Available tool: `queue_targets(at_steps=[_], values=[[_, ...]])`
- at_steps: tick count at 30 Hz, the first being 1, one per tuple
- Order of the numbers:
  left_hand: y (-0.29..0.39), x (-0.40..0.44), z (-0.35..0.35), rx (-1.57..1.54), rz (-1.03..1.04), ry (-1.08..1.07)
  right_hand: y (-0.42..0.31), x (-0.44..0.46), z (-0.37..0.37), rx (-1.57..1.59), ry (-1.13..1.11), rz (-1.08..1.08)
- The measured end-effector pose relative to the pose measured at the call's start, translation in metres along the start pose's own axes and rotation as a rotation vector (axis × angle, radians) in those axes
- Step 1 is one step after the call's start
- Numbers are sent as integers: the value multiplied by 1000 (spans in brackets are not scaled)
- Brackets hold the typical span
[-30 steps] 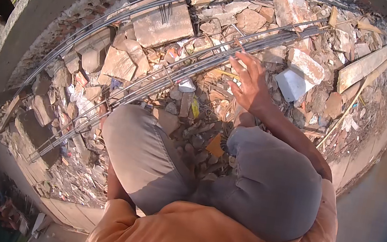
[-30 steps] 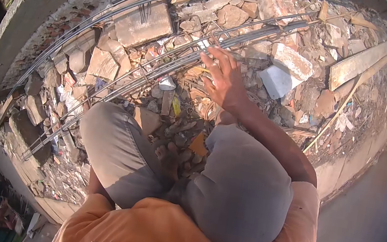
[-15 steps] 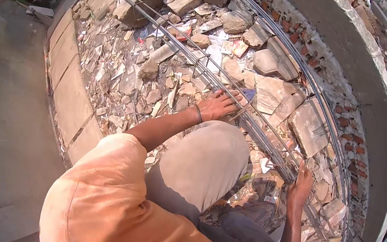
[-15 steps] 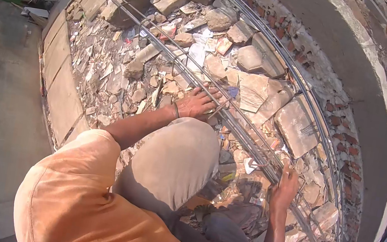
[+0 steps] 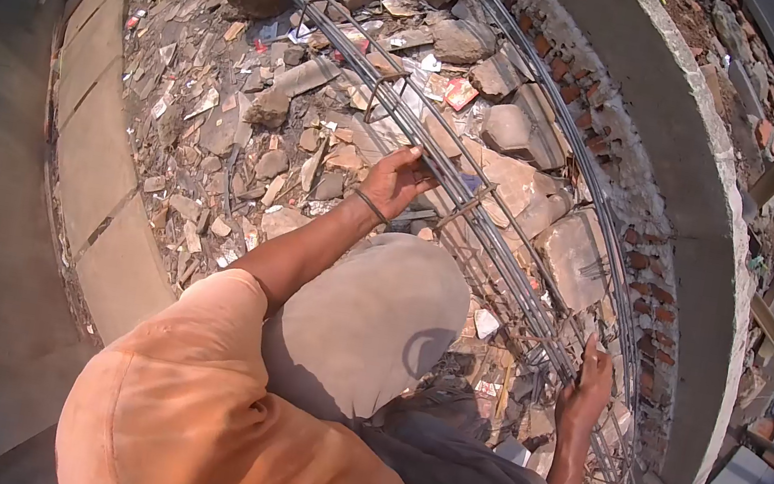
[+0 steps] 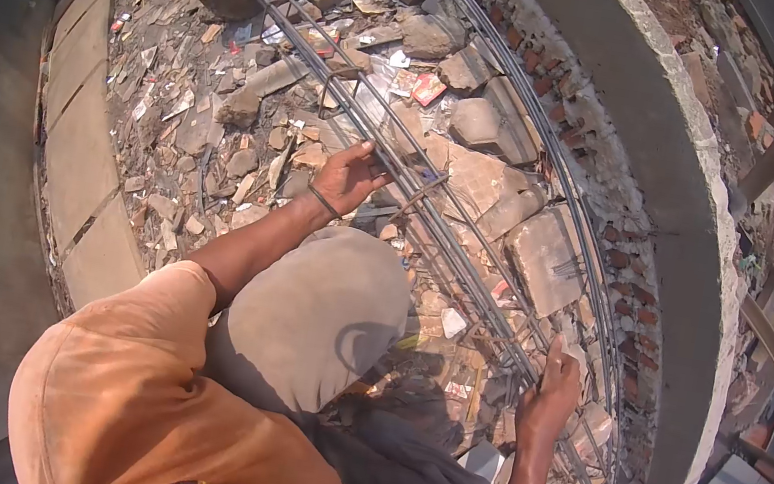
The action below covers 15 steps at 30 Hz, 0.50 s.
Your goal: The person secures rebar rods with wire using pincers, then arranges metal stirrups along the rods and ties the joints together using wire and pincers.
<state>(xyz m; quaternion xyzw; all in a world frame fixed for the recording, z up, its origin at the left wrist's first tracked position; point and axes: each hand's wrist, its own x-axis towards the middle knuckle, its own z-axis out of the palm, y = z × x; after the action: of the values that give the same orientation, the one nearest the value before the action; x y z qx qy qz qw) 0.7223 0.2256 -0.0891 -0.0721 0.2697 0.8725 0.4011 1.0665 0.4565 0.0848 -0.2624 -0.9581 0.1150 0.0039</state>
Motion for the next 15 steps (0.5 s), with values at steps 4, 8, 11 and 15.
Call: queue_targets(at_steps=[4, 8, 11, 15], values=[[7, -11, 23, -81, 2, 49, 0, 5, -11, 104, -34, -16], [6, -3, 14, -226, 33, -117, 10, 8, -10, 197, -225, 27], [19, -18, 26, -246, 51, -53, 30, 12, 9, 444, -338, 59], [31, -33, 43, 9, 130, 103, 56, 24, 26, 611, -709, 202]])
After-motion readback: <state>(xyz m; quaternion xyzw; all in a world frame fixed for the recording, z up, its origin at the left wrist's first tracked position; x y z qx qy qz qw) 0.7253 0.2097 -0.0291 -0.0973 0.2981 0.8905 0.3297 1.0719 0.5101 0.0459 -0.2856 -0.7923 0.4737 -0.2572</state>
